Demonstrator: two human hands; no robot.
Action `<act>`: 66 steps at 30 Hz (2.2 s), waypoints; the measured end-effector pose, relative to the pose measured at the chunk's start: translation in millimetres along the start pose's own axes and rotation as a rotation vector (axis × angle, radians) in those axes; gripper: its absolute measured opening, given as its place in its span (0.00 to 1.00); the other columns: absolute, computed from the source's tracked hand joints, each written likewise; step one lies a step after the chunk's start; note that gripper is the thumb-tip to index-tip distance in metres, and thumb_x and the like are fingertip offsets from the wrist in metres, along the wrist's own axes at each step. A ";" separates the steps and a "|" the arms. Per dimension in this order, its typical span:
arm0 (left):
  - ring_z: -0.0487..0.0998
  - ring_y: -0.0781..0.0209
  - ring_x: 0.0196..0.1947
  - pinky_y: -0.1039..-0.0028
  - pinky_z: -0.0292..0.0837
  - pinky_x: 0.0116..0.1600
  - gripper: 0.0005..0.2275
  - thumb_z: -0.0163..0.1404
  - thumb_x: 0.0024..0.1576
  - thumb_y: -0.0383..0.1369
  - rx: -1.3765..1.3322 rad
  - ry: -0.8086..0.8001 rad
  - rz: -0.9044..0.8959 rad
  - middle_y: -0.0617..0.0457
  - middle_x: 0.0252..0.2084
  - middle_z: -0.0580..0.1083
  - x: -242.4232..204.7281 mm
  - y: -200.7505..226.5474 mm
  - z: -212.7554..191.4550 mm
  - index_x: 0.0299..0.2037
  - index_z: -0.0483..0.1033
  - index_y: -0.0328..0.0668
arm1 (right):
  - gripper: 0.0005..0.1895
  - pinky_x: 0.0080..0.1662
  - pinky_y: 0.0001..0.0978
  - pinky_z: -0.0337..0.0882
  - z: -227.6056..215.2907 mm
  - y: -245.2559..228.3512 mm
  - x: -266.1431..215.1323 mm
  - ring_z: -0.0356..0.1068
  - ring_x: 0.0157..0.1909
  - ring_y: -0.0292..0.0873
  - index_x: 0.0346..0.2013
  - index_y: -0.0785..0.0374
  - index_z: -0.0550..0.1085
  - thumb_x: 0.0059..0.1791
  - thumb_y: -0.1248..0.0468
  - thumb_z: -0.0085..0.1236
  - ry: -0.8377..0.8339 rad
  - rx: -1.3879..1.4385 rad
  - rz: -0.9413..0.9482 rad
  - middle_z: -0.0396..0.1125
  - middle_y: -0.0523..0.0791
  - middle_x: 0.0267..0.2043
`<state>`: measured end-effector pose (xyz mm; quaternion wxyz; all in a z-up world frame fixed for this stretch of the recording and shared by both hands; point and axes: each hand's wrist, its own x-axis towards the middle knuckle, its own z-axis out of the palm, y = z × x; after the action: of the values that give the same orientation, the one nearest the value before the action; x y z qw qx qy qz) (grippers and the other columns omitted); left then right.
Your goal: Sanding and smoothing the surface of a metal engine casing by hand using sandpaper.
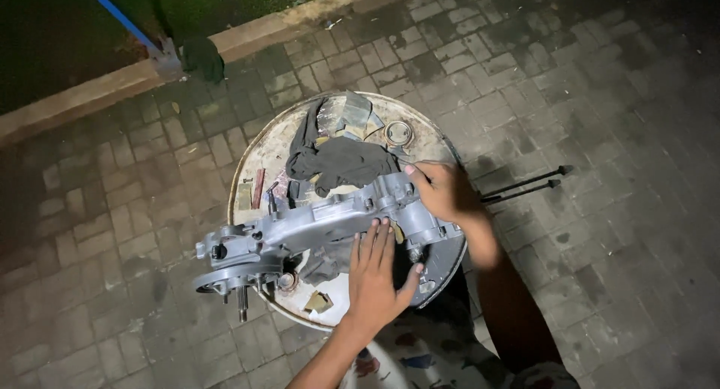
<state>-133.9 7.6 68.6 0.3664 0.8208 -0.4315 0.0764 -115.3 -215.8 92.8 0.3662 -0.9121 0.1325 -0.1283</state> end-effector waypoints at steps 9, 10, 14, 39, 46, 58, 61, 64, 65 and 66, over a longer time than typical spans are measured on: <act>0.66 0.37 0.65 0.50 0.61 0.57 0.33 0.42 0.63 0.53 0.058 -0.155 -0.077 0.37 0.72 0.62 13.3 16.9 -5.8 0.66 0.65 0.28 | 0.26 0.29 0.39 0.51 4.2 1.8 -0.6 0.52 0.24 0.40 0.17 0.59 0.57 0.58 0.58 0.49 0.041 -0.043 -0.020 0.52 0.41 0.17; 0.64 0.36 0.65 0.50 0.59 0.57 0.33 0.39 0.63 0.54 0.041 -0.220 -0.109 0.39 0.74 0.60 12.4 18.7 -10.8 0.68 0.62 0.30 | 0.24 0.30 0.40 0.53 4.0 0.4 -1.1 0.56 0.24 0.42 0.18 0.60 0.62 0.57 0.57 0.48 0.036 -0.044 0.004 0.58 0.43 0.18; 0.61 0.36 0.60 0.54 0.58 0.54 0.38 0.36 0.62 0.59 0.014 -0.439 -0.190 0.44 0.77 0.52 1.6 24.2 -18.8 0.74 0.51 0.35 | 0.24 0.29 0.39 0.54 0.6 -5.2 -0.3 0.57 0.23 0.42 0.18 0.60 0.64 0.58 0.57 0.48 0.032 -0.020 0.014 0.59 0.43 0.18; 0.62 0.42 0.52 0.51 0.61 0.52 0.40 0.43 0.58 0.56 -0.053 -0.388 -0.261 0.40 0.59 0.63 27.9 26.9 -10.2 0.73 0.53 0.32 | 0.23 0.33 0.43 0.59 0.2 -3.0 -0.9 0.63 0.28 0.48 0.21 0.61 0.67 0.57 0.53 0.46 0.009 -0.057 0.060 0.66 0.46 0.22; 0.60 0.38 0.58 0.51 0.60 0.55 0.43 0.45 0.57 0.58 -0.070 -0.367 -0.223 0.36 0.65 0.60 12.7 34.5 -9.5 0.73 0.50 0.29 | 0.23 0.31 0.39 0.55 1.7 1.8 -2.8 0.58 0.25 0.43 0.20 0.62 0.63 0.58 0.57 0.46 0.044 -0.036 -0.058 0.59 0.44 0.19; 0.54 0.32 0.67 0.41 0.54 0.58 0.42 0.43 0.57 0.59 -0.074 -0.335 -0.346 0.39 0.72 0.56 22.2 38.4 -2.2 0.74 0.50 0.35 | 0.23 0.31 0.41 0.55 1.8 2.1 8.4 0.56 0.25 0.44 0.19 0.61 0.61 0.57 0.56 0.46 0.014 -0.064 -0.019 0.59 0.45 0.18; 0.51 0.30 0.70 0.36 0.49 0.62 0.41 0.43 0.57 0.59 -0.106 -0.307 -0.390 0.40 0.72 0.55 23.8 46.6 -4.5 0.74 0.51 0.36 | 0.25 0.30 0.42 0.52 3.9 10.8 9.6 0.52 0.24 0.42 0.18 0.60 0.58 0.58 0.55 0.45 -0.005 -0.030 0.000 0.53 0.43 0.17; 0.49 0.33 0.73 0.36 0.48 0.63 0.41 0.44 0.58 0.59 -0.132 -0.315 -0.406 0.42 0.73 0.56 18.5 51.1 -8.1 0.74 0.51 0.38 | 0.26 0.31 0.41 0.51 5.8 20.4 10.6 0.54 0.24 0.41 0.18 0.61 0.59 0.59 0.55 0.44 -0.019 0.027 -0.002 0.55 0.44 0.17; 0.47 0.34 0.74 0.37 0.47 0.63 0.41 0.45 0.58 0.59 -0.125 -0.326 -0.410 0.44 0.74 0.55 11.0 53.2 -7.4 0.75 0.50 0.40 | 0.25 0.32 0.41 0.54 8.6 25.1 5.7 0.59 0.25 0.43 0.19 0.63 0.61 0.58 0.55 0.43 -0.031 0.044 0.003 0.60 0.46 0.19; 0.47 0.34 0.74 0.37 0.47 0.63 0.41 0.45 0.58 0.59 -0.128 -0.330 -0.418 0.44 0.74 0.55 20.8 55.3 -6.5 0.75 0.50 0.40 | 0.25 0.32 0.41 0.54 10.2 26.2 8.5 0.59 0.25 0.43 0.19 0.63 0.61 0.58 0.55 0.43 -0.040 0.045 0.007 0.60 0.46 0.19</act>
<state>-162.2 -21.5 112.1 0.3502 0.8685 -0.3104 -0.1633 -107.8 -230.5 68.4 0.3896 -0.9055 0.1256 -0.1118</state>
